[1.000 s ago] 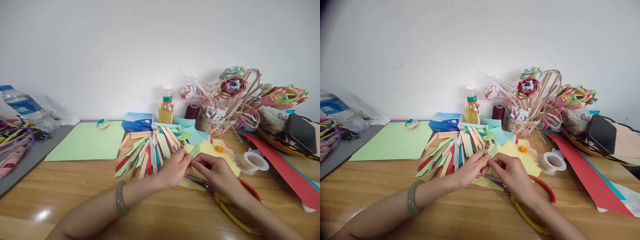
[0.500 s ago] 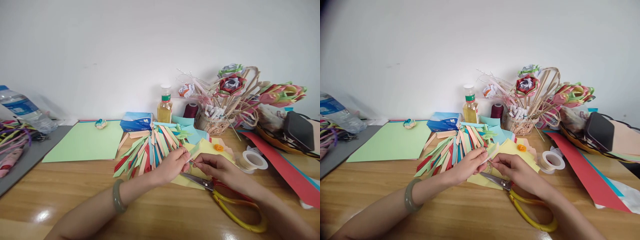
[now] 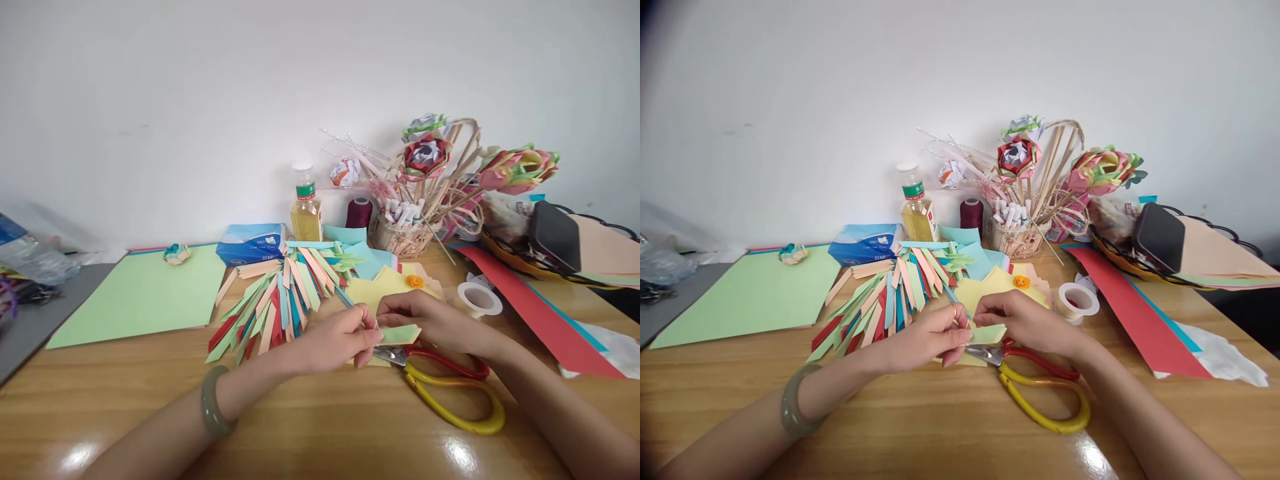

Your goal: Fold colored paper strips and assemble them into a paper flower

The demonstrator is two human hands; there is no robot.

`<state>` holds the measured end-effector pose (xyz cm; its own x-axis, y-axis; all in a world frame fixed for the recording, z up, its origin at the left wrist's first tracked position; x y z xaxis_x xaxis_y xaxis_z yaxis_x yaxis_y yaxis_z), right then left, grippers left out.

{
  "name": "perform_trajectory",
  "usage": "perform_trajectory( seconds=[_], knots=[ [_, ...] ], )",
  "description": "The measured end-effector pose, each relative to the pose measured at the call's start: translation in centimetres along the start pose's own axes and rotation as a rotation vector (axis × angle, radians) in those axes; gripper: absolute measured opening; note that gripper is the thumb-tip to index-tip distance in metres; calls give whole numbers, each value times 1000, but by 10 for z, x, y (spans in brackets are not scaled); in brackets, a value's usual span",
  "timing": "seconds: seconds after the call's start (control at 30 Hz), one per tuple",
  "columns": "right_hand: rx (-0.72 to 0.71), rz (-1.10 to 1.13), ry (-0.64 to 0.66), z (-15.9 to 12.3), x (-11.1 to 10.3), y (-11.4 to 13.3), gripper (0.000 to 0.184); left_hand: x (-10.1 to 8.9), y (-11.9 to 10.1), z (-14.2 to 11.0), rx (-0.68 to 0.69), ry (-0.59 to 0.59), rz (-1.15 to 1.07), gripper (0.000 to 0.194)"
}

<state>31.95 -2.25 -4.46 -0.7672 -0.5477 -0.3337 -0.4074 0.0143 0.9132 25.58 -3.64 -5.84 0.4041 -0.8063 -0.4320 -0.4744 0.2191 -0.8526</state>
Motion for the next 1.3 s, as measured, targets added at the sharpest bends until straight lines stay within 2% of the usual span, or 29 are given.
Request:
perform_trajectory(
  seconds=[0.13,0.23,0.33,0.47,0.6,0.73,0.87,1.1,1.3],
  knots=[
    [-2,-68,-15,1,-8,-3,30,-1,2,-1,-70,-45,218,16],
    [-10,-95,-36,-2,-11,-1,31,-1,-2,-4,-74,-71,412,16],
    [-55,-170,-103,-8,-13,12,32,-1,-3,-5,-67,-121,425,20],
    [-137,-299,-248,-17,-14,32,31,-11,7,-1,-107,-252,305,18],
    [-168,-435,-361,-24,-14,37,32,-21,20,11,-88,-342,75,23],
    [-186,-520,-379,-25,-6,33,31,-19,26,18,-103,-307,-188,24],
    [-247,-509,-329,-23,4,33,28,-17,22,17,-134,-296,-418,19],
    [-289,-489,-309,-24,6,35,25,-20,20,14,-126,-398,-623,15],
    [-333,-545,-349,-27,3,41,25,-29,18,12,-68,-508,-745,16]
  ],
)
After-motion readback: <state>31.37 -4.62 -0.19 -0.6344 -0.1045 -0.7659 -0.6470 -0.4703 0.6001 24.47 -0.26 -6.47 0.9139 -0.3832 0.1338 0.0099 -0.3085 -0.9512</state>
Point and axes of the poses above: each hand's wrist, its own z-axis towards the middle knuckle, its own x-axis out of the palm, y = z × x, the point moved 10 cm from there along z, towards the middle knuckle, and after that the axes turned 12 degrees about z, right-handed, at the moved point
